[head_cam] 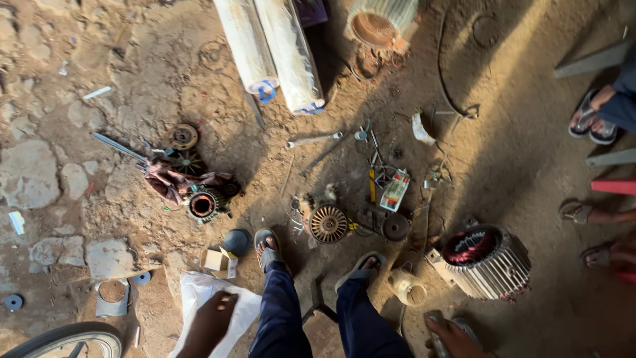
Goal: The person uses a small screwdriver to manipulate and adjust internal components within an electric motor housing on the ground.
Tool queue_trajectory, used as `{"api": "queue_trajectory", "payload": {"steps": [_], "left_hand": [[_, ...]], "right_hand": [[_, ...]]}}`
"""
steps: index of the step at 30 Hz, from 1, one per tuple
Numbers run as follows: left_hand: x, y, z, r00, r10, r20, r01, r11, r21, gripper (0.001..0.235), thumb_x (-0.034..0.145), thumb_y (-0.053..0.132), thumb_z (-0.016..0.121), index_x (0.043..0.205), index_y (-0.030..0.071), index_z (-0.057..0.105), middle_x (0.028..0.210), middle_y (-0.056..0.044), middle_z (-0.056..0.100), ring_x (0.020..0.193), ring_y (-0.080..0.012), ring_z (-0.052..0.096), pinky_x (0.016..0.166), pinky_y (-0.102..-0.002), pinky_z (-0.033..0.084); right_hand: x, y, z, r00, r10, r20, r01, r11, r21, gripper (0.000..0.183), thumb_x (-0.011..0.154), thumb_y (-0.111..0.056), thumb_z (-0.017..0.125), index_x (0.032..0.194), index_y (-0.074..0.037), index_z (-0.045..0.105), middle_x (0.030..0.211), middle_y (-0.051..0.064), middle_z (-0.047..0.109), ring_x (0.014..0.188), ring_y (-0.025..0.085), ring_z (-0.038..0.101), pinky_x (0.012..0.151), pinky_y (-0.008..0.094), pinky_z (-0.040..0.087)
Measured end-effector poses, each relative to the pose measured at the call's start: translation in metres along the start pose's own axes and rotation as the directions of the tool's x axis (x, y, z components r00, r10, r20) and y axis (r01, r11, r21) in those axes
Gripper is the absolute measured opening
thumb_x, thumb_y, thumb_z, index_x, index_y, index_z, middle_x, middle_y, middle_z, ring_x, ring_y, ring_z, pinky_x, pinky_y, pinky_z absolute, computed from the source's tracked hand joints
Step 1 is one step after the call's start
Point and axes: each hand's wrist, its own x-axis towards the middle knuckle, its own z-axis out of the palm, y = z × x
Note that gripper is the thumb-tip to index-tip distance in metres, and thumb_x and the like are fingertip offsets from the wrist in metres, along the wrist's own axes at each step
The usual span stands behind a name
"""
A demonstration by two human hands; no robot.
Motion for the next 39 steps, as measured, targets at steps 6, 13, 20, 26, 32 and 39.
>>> {"api": "queue_trajectory", "payload": {"steps": [6, 13, 20, 26, 32, 39], "left_hand": [[-0.018, 0.065, 0.079, 0.976, 0.166, 0.14, -0.178, 0.981, 0.076, 0.034, 0.09, 0.039, 0.066, 0.113, 0.014, 0.074, 0.106, -0.012, 0.078, 0.096, -0.0285, 0.078, 0.086, -0.039, 0.06], [0.06, 0.111, 0.13, 0.981, 0.193, 0.019, -0.193, 0.981, -0.002, 0.031, 0.093, 0.031, 0.066, 0.113, 0.008, 0.071, 0.104, -0.016, 0.075, 0.097, -0.0341, 0.074, 0.085, -0.043, 0.058], [0.178, 0.182, 0.169, 0.659, 0.686, -0.309, -0.617, 0.728, 0.299, 0.03, 0.092, 0.025, 0.065, 0.116, 0.007, 0.067, 0.114, -0.015, 0.068, 0.114, -0.0371, 0.063, 0.097, -0.047, 0.051], [0.235, 0.211, 0.128, 0.548, 0.834, 0.074, -0.777, 0.474, 0.413, 0.047, 0.088, 0.039, 0.073, 0.129, 0.016, 0.066, 0.125, -0.009, 0.069, 0.127, -0.0343, 0.057, 0.101, -0.048, 0.046], [0.247, 0.228, 0.105, 0.578, 0.805, 0.136, -0.754, 0.463, 0.465, 0.056, 0.088, 0.042, 0.072, 0.133, 0.01, 0.06, 0.125, -0.013, 0.065, 0.124, -0.0358, 0.055, 0.099, -0.051, 0.043], [0.172, 0.226, 0.117, 0.757, 0.649, 0.071, -0.575, 0.611, 0.544, 0.05, 0.088, 0.042, 0.065, 0.133, 0.021, 0.062, 0.116, -0.008, 0.07, 0.113, -0.03, 0.062, 0.094, -0.044, 0.051]], "right_hand": [[0.081, 0.014, 0.018, 0.995, -0.056, 0.083, 0.059, 0.998, -0.033, 0.061, 0.091, -0.043, 0.07, 0.136, -0.003, 0.056, 0.091, 0.018, 0.073, 0.068, 0.026, 0.072, 0.065, 0.043, 0.062], [0.248, -0.049, 0.063, 0.976, -0.168, 0.139, 0.161, 0.985, 0.061, 0.034, 0.095, -0.038, 0.066, 0.104, -0.006, 0.061, 0.084, 0.01, 0.068, 0.065, 0.022, 0.069, 0.058, 0.041, 0.06], [0.338, -0.108, 0.108, 0.982, -0.181, -0.047, 0.186, 0.965, 0.185, 0.043, 0.093, -0.045, 0.064, 0.101, -0.003, 0.057, 0.075, 0.006, 0.055, 0.055, 0.019, 0.055, 0.047, 0.036, 0.046], [0.383, -0.119, 0.112, 0.994, -0.1, -0.037, 0.101, 0.995, 0.017, 0.047, 0.096, -0.048, 0.059, 0.107, -0.003, 0.061, 0.076, 0.008, 0.064, 0.054, 0.017, 0.062, 0.054, 0.037, 0.056], [0.519, -0.152, 0.09, 0.937, -0.333, 0.106, 0.338, 0.787, -0.517, 0.062, 0.108, -0.055, 0.053, 0.139, -0.002, 0.04, 0.122, 0.021, 0.048, 0.106, 0.036, 0.047, 0.087, 0.049, 0.043], [0.589, -0.161, 0.091, 0.644, -0.765, -0.015, 0.585, 0.505, -0.635, 0.063, 0.09, -0.04, 0.063, 0.142, -0.008, 0.05, 0.128, 0.024, 0.07, 0.121, 0.039, 0.067, 0.104, 0.046, 0.051]]}}
